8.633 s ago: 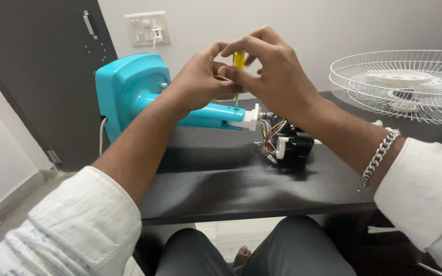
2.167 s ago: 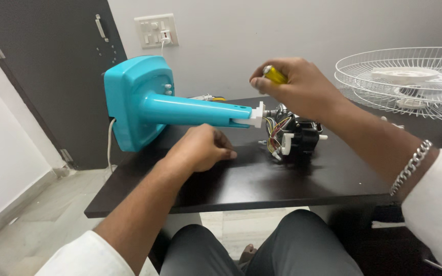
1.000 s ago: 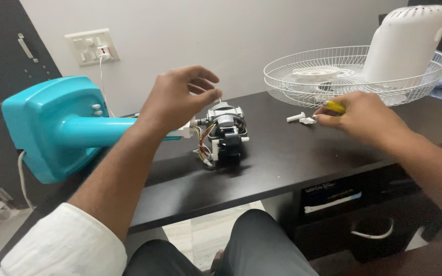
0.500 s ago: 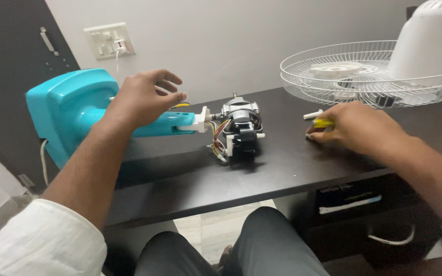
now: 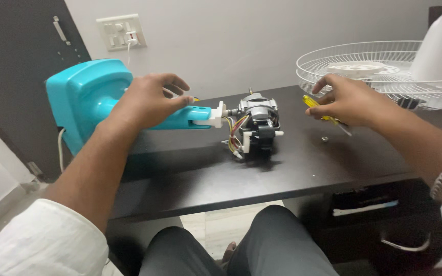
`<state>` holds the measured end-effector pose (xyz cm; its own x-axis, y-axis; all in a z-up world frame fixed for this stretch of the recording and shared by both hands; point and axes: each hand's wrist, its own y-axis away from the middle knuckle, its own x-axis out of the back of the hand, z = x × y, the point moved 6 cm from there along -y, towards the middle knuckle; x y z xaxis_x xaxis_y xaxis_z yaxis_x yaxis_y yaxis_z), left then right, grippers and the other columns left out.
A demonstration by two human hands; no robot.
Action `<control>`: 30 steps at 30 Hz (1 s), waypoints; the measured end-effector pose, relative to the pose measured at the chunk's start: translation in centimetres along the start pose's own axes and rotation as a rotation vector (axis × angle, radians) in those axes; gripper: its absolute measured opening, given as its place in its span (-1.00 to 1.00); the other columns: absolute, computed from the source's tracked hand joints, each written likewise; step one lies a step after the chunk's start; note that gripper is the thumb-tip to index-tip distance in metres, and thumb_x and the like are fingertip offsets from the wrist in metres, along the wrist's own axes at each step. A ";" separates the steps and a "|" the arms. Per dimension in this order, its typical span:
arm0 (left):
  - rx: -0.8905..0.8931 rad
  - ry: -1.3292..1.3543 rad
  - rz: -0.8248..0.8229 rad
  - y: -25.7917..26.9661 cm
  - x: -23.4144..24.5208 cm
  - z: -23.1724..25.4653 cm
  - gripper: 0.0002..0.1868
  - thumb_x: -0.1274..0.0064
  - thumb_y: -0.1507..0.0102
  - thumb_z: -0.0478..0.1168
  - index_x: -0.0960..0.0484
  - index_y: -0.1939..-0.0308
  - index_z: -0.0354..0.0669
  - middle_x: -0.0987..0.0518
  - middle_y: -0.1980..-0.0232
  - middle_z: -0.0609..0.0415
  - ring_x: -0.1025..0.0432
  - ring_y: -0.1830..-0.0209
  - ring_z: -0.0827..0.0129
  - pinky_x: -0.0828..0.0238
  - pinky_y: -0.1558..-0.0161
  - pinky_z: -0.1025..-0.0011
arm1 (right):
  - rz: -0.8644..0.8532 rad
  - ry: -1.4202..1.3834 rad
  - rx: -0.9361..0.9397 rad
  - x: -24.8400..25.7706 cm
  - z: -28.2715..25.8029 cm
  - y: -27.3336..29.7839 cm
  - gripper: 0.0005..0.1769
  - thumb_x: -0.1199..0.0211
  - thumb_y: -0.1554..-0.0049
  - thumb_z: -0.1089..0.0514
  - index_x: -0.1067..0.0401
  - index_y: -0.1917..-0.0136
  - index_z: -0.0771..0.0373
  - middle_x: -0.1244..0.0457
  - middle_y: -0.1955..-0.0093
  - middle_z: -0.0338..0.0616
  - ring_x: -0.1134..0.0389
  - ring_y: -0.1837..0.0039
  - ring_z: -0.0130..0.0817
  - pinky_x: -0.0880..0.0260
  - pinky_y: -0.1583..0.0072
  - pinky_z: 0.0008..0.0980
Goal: The person uses a screwdriver to remove screws from the back of a teal fan base and then from the black rear housing. They manipulate the fan components and place removed screws on the table.
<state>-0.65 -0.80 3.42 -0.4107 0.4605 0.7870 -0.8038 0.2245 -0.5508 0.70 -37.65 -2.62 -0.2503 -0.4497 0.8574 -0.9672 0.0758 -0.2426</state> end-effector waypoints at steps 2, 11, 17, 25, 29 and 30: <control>0.001 0.012 0.004 0.4 0.1 -0.2 -0.59 -0.25 -0.17 0.03 -0.73 -0.02 -0.07 -0.73 0.04 -0.03 -0.62 -0.01 0.21 -0.55 0.03 0.25 | -0.078 0.079 0.036 -0.4 -1.0 -0.4 -0.38 -0.37 -0.11 -0.12 -0.40 -0.38 0.10 -0.44 -0.25 -0.08 -0.51 -0.19 -0.16 -0.46 -0.20 -0.13; 0.024 -0.027 0.001 0.9 1.0 -1.2 -0.61 -0.23 -0.20 0.02 -0.72 -0.04 -0.05 -0.72 0.05 -0.08 -0.63 0.03 0.17 -0.57 0.06 0.22 | -0.282 0.318 -0.008 -1.1 -0.5 4.5 -0.52 -0.40 -0.04 -0.18 -0.61 -0.23 -0.14 -0.46 -0.25 -0.30 -0.43 -0.36 -0.32 -0.25 -0.51 -0.05; -0.053 -0.016 0.027 0.2 1.6 -0.1 -0.62 -0.24 -0.20 0.02 -0.73 -0.03 -0.05 -0.72 0.06 -0.08 -0.63 0.05 0.17 -0.57 0.06 0.22 | -0.216 0.336 -0.045 -1.4 0.4 5.8 -0.62 -0.37 -0.08 -0.15 -0.62 -0.20 -0.28 -0.47 -0.25 -0.43 -0.42 -0.39 -0.40 -0.32 -0.53 -0.07; -0.123 -0.056 0.085 0.0 2.1 -0.1 -0.67 -0.26 -0.21 -0.01 -0.77 0.04 -0.07 -0.72 0.12 -0.12 -0.63 0.07 0.17 -0.55 0.07 0.21 | -0.166 0.359 -0.087 -1.4 1.4 4.9 -0.58 -0.33 -0.10 -0.15 -0.57 -0.26 -0.33 -0.40 -0.35 -0.46 -0.37 -0.44 -0.37 -0.27 -0.56 -0.04; -0.126 -0.039 0.088 0.1 2.2 0.0 -0.68 -0.26 -0.22 -0.03 -0.76 0.03 -0.07 -0.72 0.11 -0.11 -0.64 0.10 0.19 -0.56 0.07 0.25 | -0.153 0.344 -0.116 -1.4 1.2 4.7 -0.49 -0.33 -0.05 -0.13 -0.53 -0.30 -0.33 -0.35 -0.41 -0.48 -0.33 -0.49 -0.37 -0.24 -0.57 -0.03; -0.116 -0.042 0.086 0.2 2.2 0.0 -0.69 -0.25 -0.22 -0.04 -0.76 0.02 -0.06 -0.72 0.10 -0.10 -0.63 0.11 0.19 -0.56 0.08 0.25 | -0.148 0.336 -0.127 -1.5 1.3 4.7 -0.48 -0.34 -0.04 -0.12 -0.54 -0.30 -0.33 -0.32 -0.44 -0.50 -0.31 -0.50 -0.36 -0.24 -0.57 -0.02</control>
<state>-1.71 0.23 5.04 -0.4953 0.4461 0.7454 -0.7110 0.2848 -0.6429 -3.40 -37.80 -5.60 -0.0879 -0.1485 0.9850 -0.9864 0.1509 -0.0653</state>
